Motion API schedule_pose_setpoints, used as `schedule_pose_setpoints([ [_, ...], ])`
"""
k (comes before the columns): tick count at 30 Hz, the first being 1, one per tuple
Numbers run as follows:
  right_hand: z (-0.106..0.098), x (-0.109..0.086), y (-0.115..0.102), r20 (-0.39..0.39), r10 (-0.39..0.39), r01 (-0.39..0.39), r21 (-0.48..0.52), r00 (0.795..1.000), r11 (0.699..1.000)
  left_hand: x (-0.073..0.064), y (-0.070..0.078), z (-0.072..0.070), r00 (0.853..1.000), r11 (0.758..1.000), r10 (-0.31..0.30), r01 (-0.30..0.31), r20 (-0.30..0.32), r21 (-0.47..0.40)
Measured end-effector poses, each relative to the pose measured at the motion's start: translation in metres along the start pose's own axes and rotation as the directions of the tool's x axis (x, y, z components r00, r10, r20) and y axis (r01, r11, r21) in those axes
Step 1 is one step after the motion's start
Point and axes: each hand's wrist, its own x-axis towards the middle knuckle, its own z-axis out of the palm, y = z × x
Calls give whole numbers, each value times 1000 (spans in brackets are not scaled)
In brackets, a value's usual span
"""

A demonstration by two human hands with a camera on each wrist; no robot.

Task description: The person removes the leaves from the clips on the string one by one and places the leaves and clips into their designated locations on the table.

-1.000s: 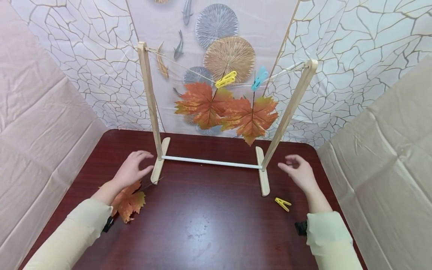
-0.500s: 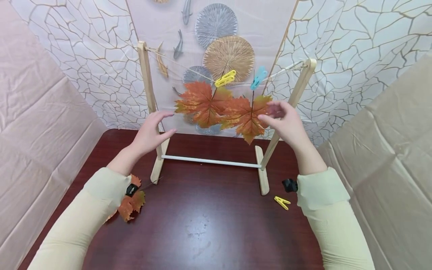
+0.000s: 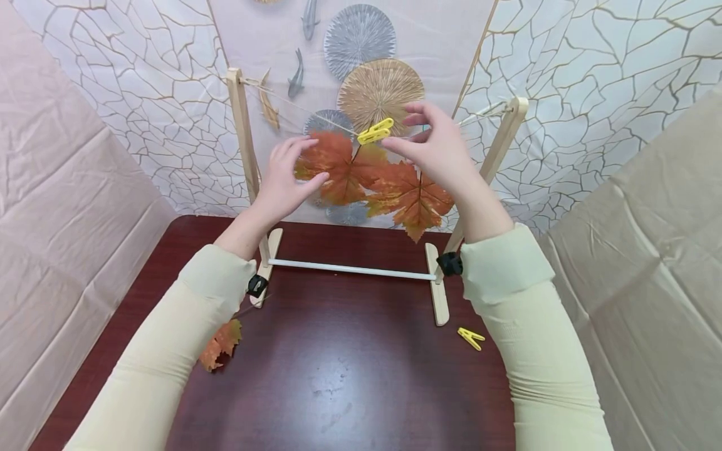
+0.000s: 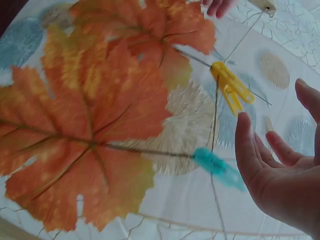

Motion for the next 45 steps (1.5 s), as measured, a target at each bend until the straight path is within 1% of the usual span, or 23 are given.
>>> schedule_pose_setpoints([
  [2, 5, 5, -6, 27, 17, -16, -22, 999, 1000, 6, 5, 3, 1000, 1000, -13, 13, 5, 14],
  [6, 14, 15, -11, 60, 60, -55, -79, 996, 995, 17, 15, 8, 998, 998, -33, 30, 51, 55],
  [9, 20, 21, -12, 68, 80, -74, -79, 994, 994, 24, 23, 13, 995, 995, -39, 31, 88, 92],
  [13, 24, 28, -13, 60, 99, -96, -55, 993, 994, 30, 30, 20, 994, 993, -46, 35, 103, 110],
  [17, 26, 31, -14, 38, 113, -113, -25, 993, 993, 34, 37, 28, 992, 992, -82, 72, 96, 105],
  [20, 26, 31, -15, 25, 116, -116, -10, 993, 993, 36, 40, 35, 992, 991, -108, 102, 71, 81],
  [23, 25, 31, -16, 15, 121, -121, -6, 993, 993, 37, 42, 39, 992, 992, -119, 117, 41, 53],
  [27, 24, 31, -19, 5, 131, -131, -6, 991, 991, 39, 43, 42, 990, 990, -137, 136, 27, 26],
  [31, 23, 31, -19, -13, 108, -108, -31, 994, 994, 39, 43, 42, 990, 990, -138, 138, 30, -14],
  [36, 22, 29, -18, -63, 38, -42, -53, 997, 998, 38, 40, 38, 988, 983, -136, 143, 69, -114],
  [38, 21, 29, -18, -90, 15, -19, -55, 996, 998, 37, 39, 37, 987, 979, -139, 149, 83, -137],
  [40, 20, 28, -18, -114, -4, -2, -55, 993, 998, 36, 36, 36, 986, 978, -141, 153, 86, -142],
  [45, 16, 27, -18, -141, -22, 18, -29, 990, 999, 34, 31, 34, 988, 985, -132, 140, 76, -105],
])
